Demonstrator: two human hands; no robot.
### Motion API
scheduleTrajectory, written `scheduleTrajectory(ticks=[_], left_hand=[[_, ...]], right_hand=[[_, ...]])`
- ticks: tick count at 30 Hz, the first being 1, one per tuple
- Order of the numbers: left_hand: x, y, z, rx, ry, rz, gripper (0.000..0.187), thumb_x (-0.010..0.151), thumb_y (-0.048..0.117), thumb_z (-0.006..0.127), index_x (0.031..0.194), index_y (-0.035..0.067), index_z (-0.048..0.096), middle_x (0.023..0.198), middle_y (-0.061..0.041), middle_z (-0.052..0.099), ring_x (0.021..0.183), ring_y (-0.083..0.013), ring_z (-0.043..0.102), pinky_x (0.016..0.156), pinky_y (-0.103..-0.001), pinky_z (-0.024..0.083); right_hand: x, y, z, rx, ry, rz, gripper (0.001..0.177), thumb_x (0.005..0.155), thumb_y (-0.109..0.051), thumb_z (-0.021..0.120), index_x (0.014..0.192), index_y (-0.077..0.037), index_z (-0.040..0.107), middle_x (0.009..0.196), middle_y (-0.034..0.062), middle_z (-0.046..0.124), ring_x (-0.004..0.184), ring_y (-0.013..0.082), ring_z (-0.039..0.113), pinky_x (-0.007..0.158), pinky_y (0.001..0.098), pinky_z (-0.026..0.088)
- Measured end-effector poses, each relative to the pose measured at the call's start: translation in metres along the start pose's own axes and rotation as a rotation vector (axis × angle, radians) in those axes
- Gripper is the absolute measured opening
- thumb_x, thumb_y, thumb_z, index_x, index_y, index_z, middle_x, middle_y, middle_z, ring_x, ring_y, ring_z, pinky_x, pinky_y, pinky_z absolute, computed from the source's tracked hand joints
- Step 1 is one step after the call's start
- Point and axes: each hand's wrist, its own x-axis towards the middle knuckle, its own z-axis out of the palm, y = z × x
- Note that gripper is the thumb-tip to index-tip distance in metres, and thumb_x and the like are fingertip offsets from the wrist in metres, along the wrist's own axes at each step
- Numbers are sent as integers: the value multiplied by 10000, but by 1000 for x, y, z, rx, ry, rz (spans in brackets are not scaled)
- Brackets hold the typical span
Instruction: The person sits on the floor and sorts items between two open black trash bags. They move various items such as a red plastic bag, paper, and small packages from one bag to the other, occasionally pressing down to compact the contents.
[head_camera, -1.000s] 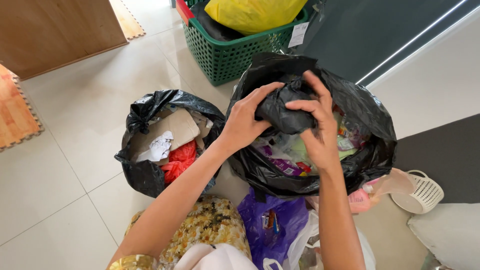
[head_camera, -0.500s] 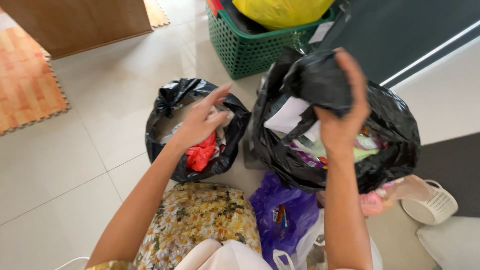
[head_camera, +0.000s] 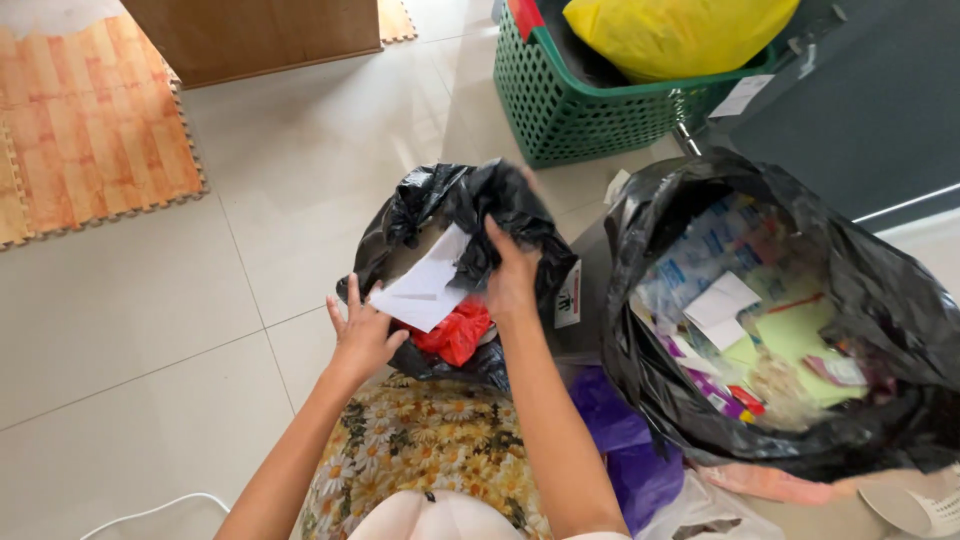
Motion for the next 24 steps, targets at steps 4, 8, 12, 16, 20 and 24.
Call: scheduleTrajectory(ticks=[4,8,12,16,20,24], left_hand=[[15,16,-15,-173,232,126,976,736,233,791,1582,171,309,1634,-158,301,1566,-417,191,1228,-650,143],[47,69,15,-367,72,372,1087,707,229,860,1594,232,232,1663,-222,126,1519,-451,153,1133,-695,216],[84,94,59,-175,93,362,1000,744,189,830,1588,314,310,1689,-168,143,1548,-419,157,1133,-699,239],[103,87,95,-116,187,365,849,836,213,776,1569,348,369,1695,-128,188,1550,-409,166,1155,-694,240],[106,84,103,-67,148,369,814,838,228,766,1554,342,396,1687,-114,193,1552,-394,155,1166,-692,223],[105,95,94,-70,-7,354,867,782,214,787,1545,284,379,1669,-140,157,1537,-407,108,1155,-679,197]], right_hand=[[3,56,-74,-689,100,-21,651,856,-113,804,1419,-26,489,1328,136,644,1229,293,620,1062,396,477],[4,66,-129,-1195,-174,-125,726,771,-86,751,1446,2,498,1419,203,584,1349,359,553,1117,408,438],[3,12,-150,-1316,-425,-63,807,750,-52,850,1437,17,433,1518,260,418,1430,413,379,1132,444,317],[-17,-27,-148,-1755,-176,-159,586,839,16,659,1407,-111,596,1560,126,519,1489,331,430,1223,426,362],[-7,-24,-138,-2251,-353,-496,493,759,39,683,1241,-61,656,1577,183,432,1491,426,235,1183,551,245],[8,-41,-136,-2271,-434,-533,78,805,-2,713,858,-31,664,1501,195,483,1461,455,295,1168,605,249]])
